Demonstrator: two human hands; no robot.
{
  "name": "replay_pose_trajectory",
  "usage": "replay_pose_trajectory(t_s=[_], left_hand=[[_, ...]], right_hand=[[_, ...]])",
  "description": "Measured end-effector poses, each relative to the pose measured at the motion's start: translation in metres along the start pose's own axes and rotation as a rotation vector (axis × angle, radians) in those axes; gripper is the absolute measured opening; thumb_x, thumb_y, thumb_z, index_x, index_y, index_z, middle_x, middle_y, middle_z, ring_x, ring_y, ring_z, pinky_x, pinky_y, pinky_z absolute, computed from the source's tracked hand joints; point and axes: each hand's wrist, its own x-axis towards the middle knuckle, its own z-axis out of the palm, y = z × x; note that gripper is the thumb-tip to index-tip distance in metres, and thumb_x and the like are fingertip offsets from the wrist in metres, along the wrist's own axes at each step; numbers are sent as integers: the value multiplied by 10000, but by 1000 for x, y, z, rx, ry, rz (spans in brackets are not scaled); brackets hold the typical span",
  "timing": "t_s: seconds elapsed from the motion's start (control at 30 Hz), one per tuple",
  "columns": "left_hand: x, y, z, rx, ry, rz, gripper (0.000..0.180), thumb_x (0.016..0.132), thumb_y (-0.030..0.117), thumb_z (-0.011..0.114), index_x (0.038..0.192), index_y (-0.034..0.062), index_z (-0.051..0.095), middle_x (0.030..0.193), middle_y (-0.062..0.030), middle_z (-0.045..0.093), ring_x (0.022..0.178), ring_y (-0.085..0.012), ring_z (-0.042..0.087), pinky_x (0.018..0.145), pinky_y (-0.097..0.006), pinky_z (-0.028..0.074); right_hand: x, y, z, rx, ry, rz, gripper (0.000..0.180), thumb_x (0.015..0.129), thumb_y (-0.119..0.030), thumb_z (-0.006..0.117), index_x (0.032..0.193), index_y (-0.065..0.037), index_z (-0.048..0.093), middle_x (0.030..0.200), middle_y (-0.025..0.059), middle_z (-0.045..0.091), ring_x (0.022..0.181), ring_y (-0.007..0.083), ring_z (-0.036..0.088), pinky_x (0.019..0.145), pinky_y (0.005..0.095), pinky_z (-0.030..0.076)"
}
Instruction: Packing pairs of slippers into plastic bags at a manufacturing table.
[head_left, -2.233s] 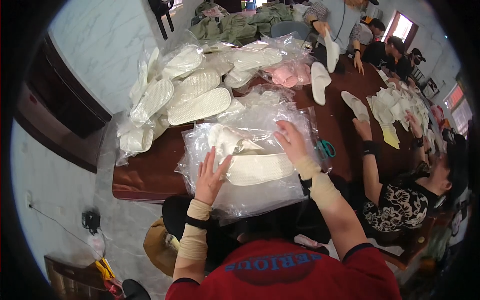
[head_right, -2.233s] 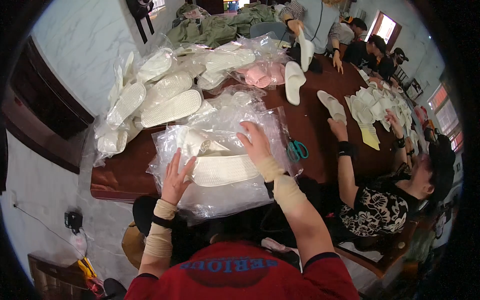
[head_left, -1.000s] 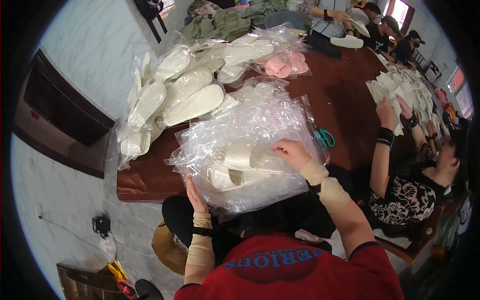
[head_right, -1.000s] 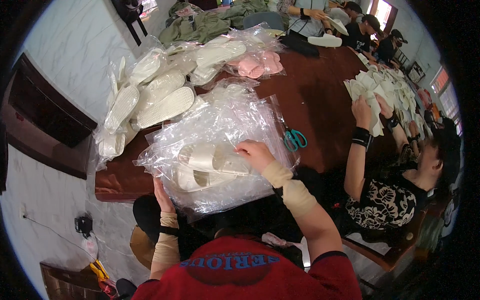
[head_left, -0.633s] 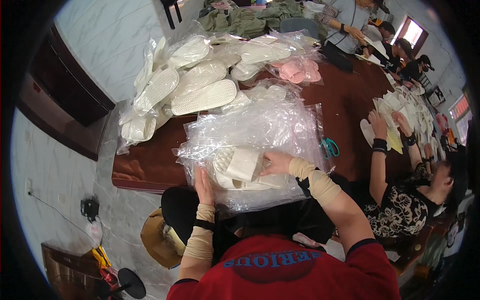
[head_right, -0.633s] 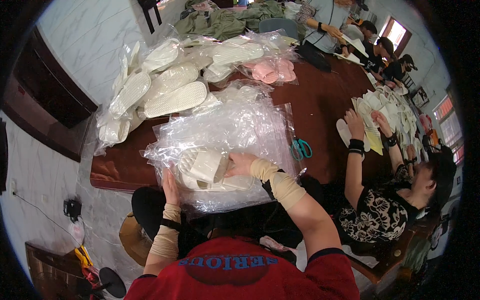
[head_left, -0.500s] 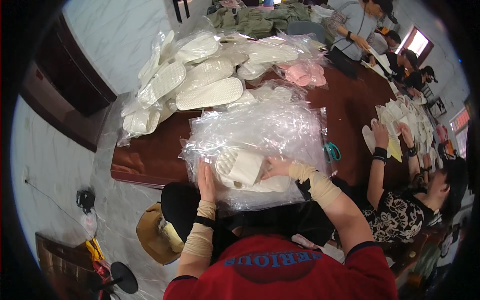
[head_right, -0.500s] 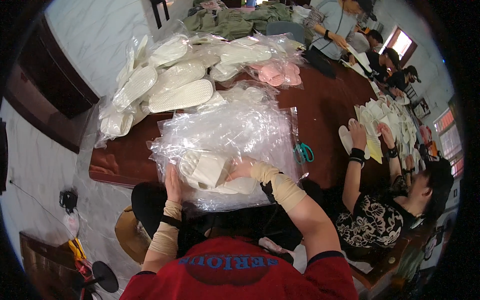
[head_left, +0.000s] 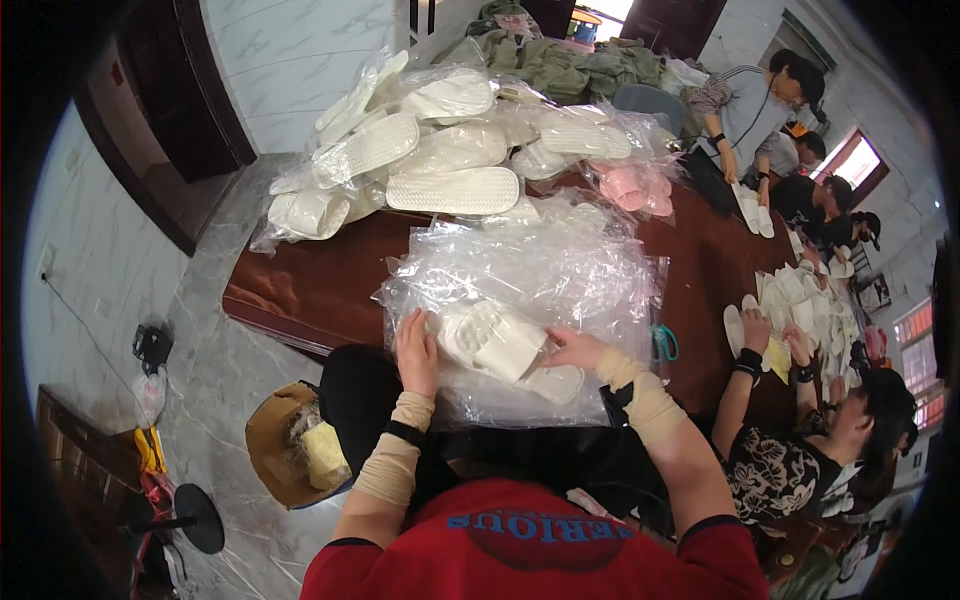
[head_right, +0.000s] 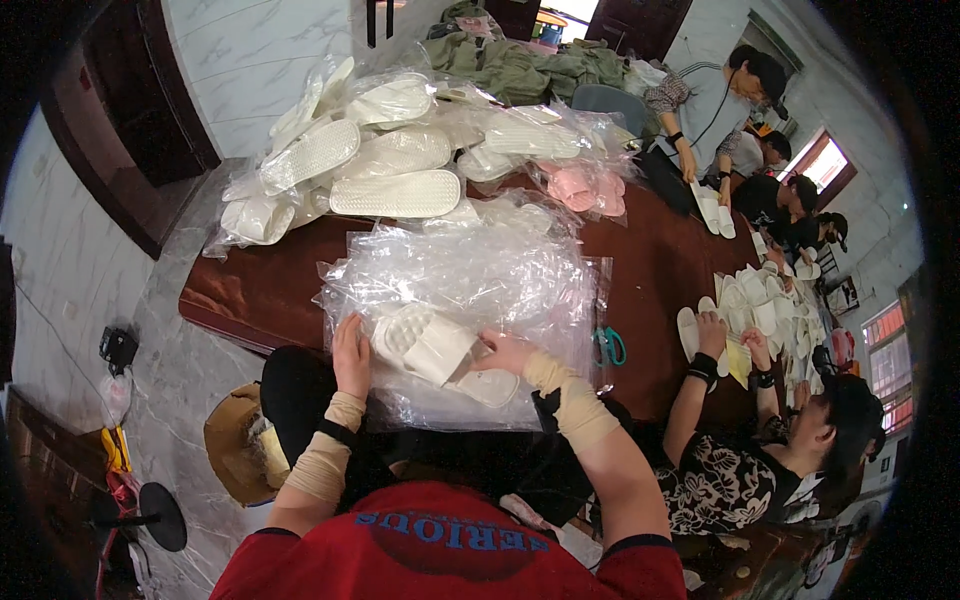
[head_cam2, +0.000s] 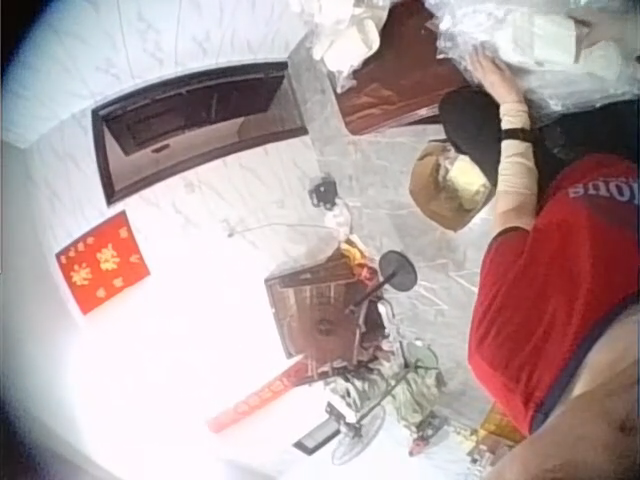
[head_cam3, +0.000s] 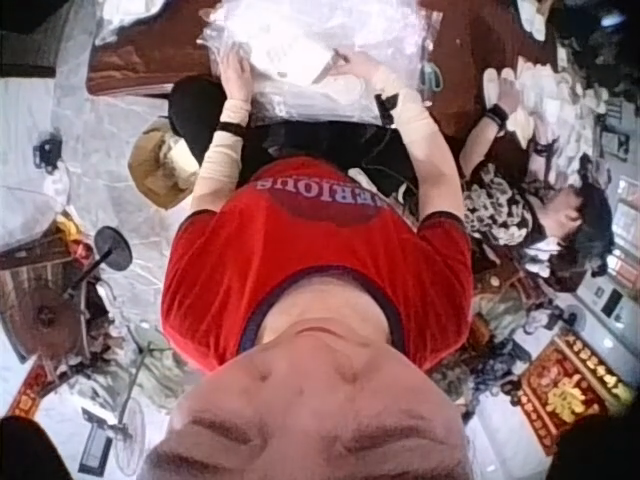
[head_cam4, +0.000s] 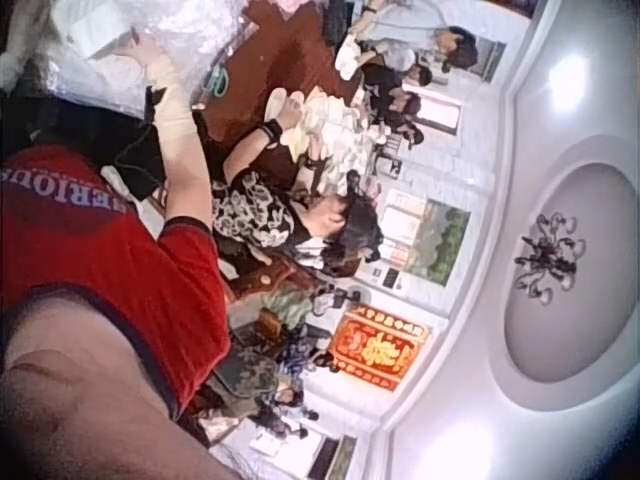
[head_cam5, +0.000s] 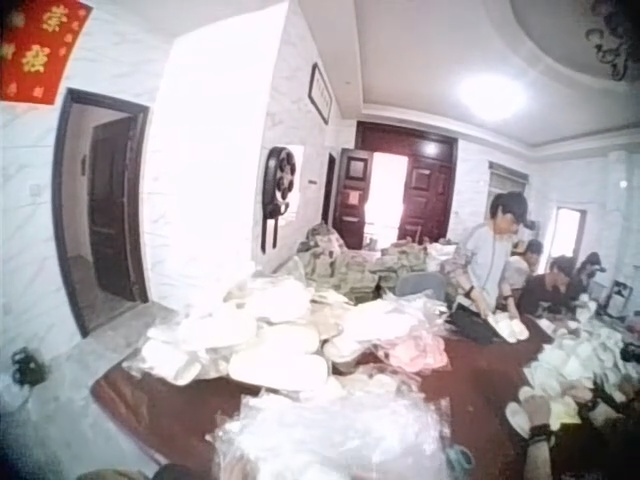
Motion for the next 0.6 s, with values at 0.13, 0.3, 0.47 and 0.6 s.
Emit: replay_pose_trajectory(t_s=[0.13, 0.3, 0.47, 0.6], left_hand=[[-2, -8, 4, 34, -4, -30, 397, 848, 14, 576, 1244, 17, 543, 1281, -165, 547, 1221, -350, 471, 1048, -426, 366], [-1, -9, 2, -97, 32, -56, 406, 829, 11, 597, 1233, 27, 551, 1212, -158, 578, 1196, -341, 480, 1029, -417, 368], [13, 30, -31, -117, 108, -52, 404, 820, -31, 585, 1218, 35, 570, 1179, -149, 592, 1142, -329, 516, 1001, -409, 391], [17, 45, -53, -375, 67, -80, 383, 857, -53, 567, 1226, 51, 574, 1062, -102, 589, 888, -192, 605, 786, -306, 492]], right_hand=[[10, -20, 20, -183, 12, -12, 653, 694, -313, 806, 1213, -7, 552, 1078, 176, 639, 1044, 298, 601, 891, 361, 473], [10, -28, 16, -311, -29, -20, 592, 701, -319, 786, 1159, -3, 584, 1027, 213, 637, 990, 339, 615, 845, 383, 491], [-13, -46, -18, -20, -3, -135, 589, 796, -298, 727, 1179, 107, 537, 1030, 171, 646, 976, 220, 610, 849, 310, 466], [-35, -68, -43, 401, -175, -4, 551, 806, -255, 728, 1212, 71, 548, 1043, 91, 643, 992, 165, 589, 848, 265, 454]])
